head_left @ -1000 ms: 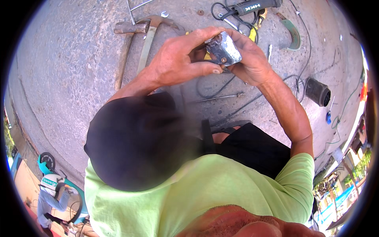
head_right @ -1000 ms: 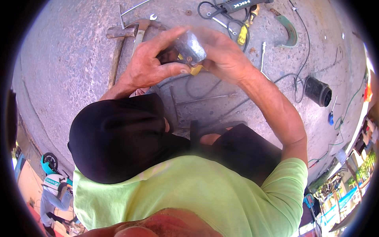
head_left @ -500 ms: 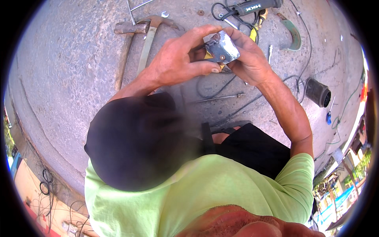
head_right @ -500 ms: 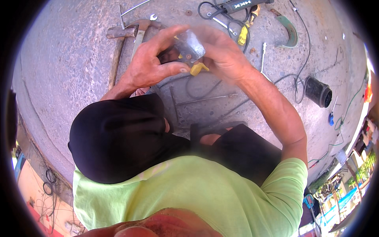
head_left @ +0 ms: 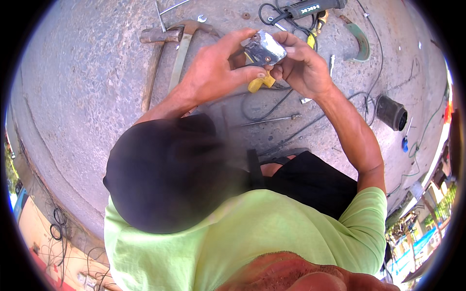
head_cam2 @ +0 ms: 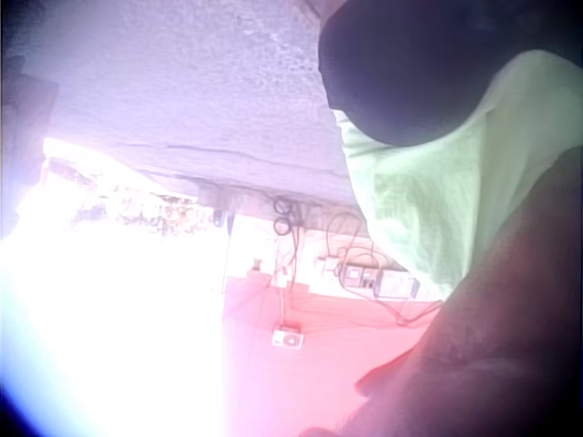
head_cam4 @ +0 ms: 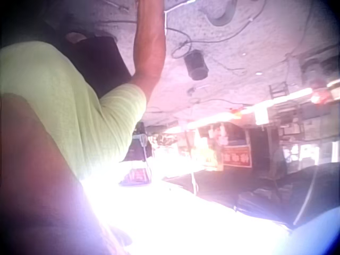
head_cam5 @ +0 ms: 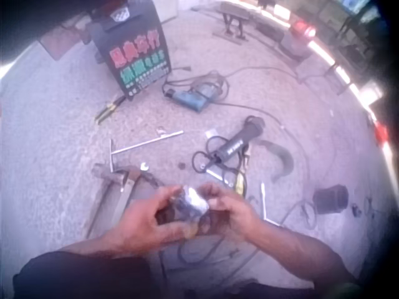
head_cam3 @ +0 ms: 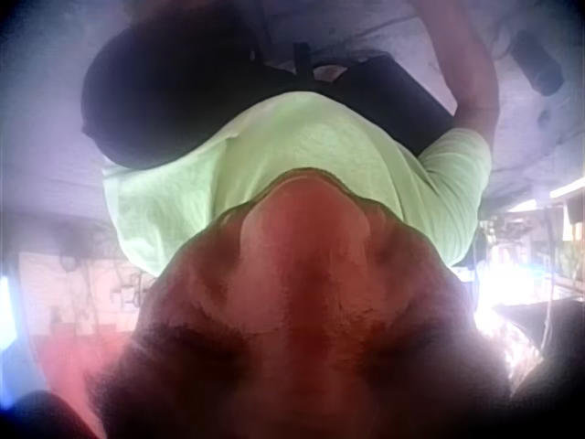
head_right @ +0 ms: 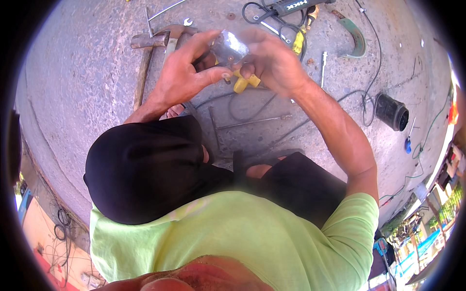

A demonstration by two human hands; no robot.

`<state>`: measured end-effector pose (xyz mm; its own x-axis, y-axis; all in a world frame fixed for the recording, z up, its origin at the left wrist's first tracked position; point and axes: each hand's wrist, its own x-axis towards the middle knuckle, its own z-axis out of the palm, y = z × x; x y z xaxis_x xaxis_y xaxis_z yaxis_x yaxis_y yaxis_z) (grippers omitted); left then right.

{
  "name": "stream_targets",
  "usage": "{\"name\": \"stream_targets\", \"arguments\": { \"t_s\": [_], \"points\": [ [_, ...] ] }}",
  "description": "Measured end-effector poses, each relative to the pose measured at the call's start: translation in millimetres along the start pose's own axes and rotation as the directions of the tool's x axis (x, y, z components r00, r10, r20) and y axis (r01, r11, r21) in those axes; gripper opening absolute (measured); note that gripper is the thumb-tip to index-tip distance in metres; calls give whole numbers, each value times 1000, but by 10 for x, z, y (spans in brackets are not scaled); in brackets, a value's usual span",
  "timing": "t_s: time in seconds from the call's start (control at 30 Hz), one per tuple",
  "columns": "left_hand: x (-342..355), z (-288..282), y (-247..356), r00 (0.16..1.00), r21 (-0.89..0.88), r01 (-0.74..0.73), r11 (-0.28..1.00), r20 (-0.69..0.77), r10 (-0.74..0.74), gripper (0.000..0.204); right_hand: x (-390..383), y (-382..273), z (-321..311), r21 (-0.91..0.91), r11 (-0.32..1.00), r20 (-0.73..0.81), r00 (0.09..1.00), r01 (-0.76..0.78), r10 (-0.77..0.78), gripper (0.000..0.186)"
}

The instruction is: The person manipulates small metal components and brackets by hand, using a hammer and pliers to shape or align them while sitting outdoors.

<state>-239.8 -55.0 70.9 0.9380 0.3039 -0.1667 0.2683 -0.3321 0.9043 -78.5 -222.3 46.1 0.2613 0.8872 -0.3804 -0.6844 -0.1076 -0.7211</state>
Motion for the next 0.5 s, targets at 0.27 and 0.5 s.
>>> {"name": "stream_targets", "arguments": {
  "t_s": [0.27, 0.5],
  "points": [
    [42, -20, -33, 996, 173, 87, 981, -5, -87, 73, 70, 32, 9, -92, 995, -12, 1000, 26, -27, 44],
    [54, -42, -6, 986, 283, 144, 948, 38, -161, 68, 94, 52, 194, -783, 617, -6, 989, 86, -145, 36]
  ]
}}
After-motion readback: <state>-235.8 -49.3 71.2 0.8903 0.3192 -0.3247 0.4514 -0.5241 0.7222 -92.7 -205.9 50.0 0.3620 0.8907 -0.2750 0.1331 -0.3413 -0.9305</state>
